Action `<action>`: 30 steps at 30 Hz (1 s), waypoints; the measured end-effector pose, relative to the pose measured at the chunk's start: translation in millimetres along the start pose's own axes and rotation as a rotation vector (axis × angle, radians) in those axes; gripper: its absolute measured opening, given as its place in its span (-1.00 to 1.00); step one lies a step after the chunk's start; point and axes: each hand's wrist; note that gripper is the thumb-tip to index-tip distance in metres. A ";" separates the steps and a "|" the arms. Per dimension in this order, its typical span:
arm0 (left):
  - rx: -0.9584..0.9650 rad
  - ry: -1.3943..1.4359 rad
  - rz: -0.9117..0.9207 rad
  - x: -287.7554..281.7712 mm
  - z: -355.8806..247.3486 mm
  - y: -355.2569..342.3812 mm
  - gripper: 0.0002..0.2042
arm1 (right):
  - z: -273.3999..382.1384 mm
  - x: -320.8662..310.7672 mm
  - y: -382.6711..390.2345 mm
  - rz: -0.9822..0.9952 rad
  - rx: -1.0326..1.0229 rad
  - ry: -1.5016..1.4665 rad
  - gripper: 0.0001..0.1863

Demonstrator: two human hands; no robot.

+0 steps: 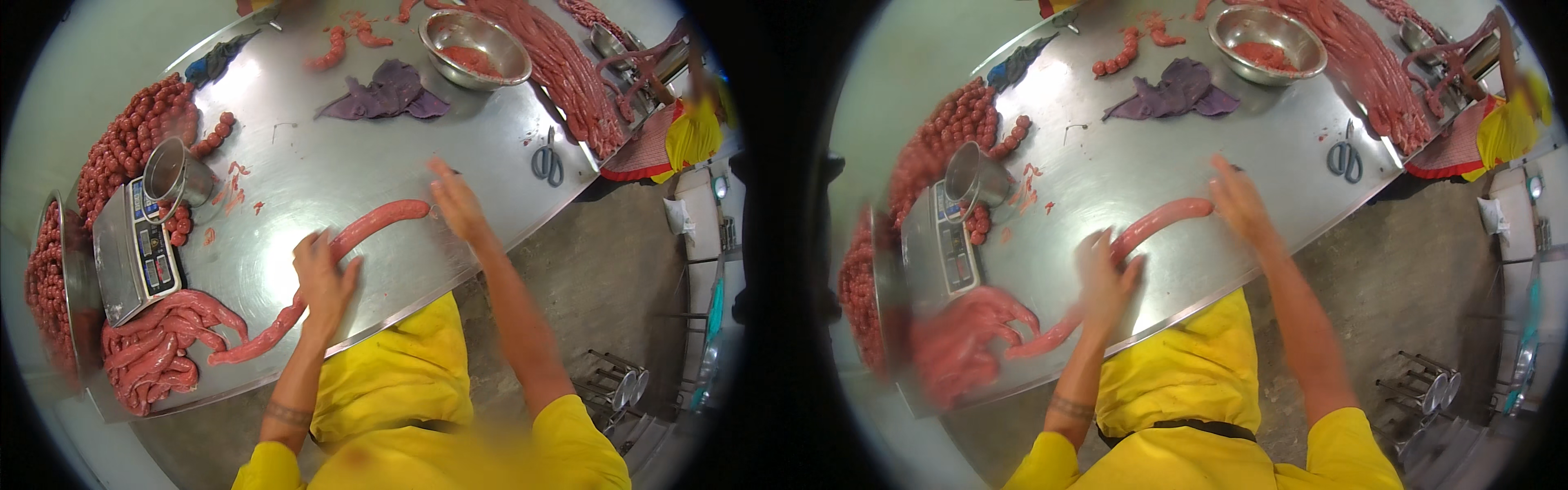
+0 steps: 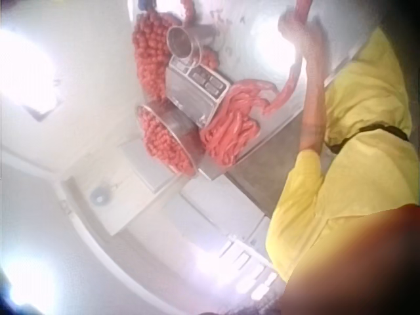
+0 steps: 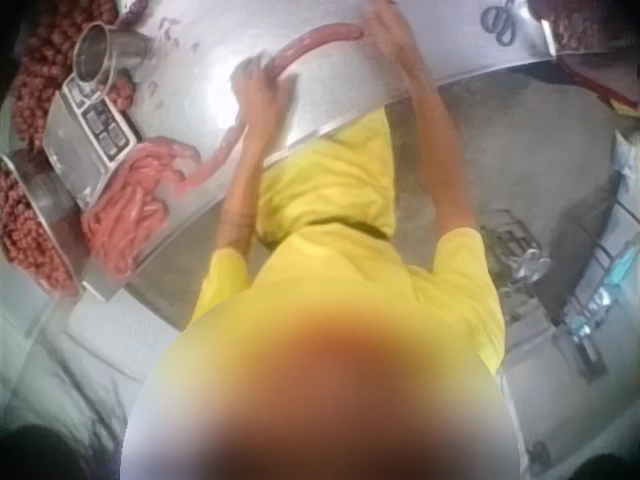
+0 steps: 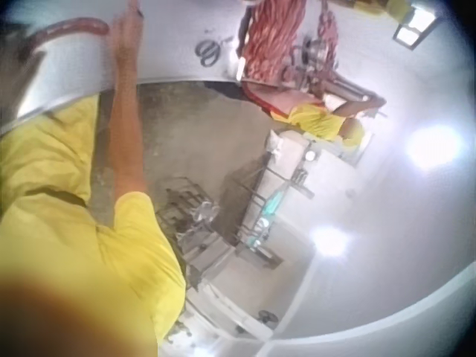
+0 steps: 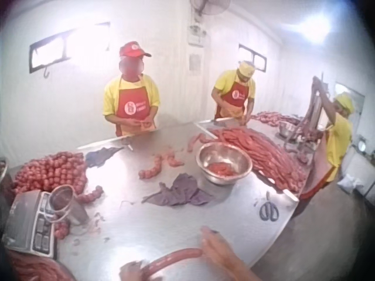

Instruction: The person forms small linked sausages by hand from a long continuous sausage casing on a stainless steel table. They repeatedly pinch and twist the casing to create uniform links, then cut the links with scissors and place them into a metal bowl.

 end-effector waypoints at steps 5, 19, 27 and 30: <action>0.462 0.096 0.201 80.7 -60.9 -83.1 -0.39 | -3.1 -35.5 14.8 -0.135 0.026 0.374 -0.33; 0.510 0.236 0.242 77.1 -53.0 -132.0 -0.77 | -17.7 -167.3 253.0 0.170 0.284 0.299 -0.72; 0.807 -0.127 0.231 101.4 -40.9 -118.0 -0.50 | -80.6 -228.5 370.1 -0.789 0.199 -1.442 -0.29; 0.652 0.051 0.404 79.9 -35.8 -124.6 -0.38 | -115.1 -218.0 235.9 -0.768 0.028 -1.584 -0.14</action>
Point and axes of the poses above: each hand's wrist, its own y-axis away from the middle knuckle, its own x-axis out of the palm, z = x × y, and after that the axes turned 3 degrees about -y, right-handed
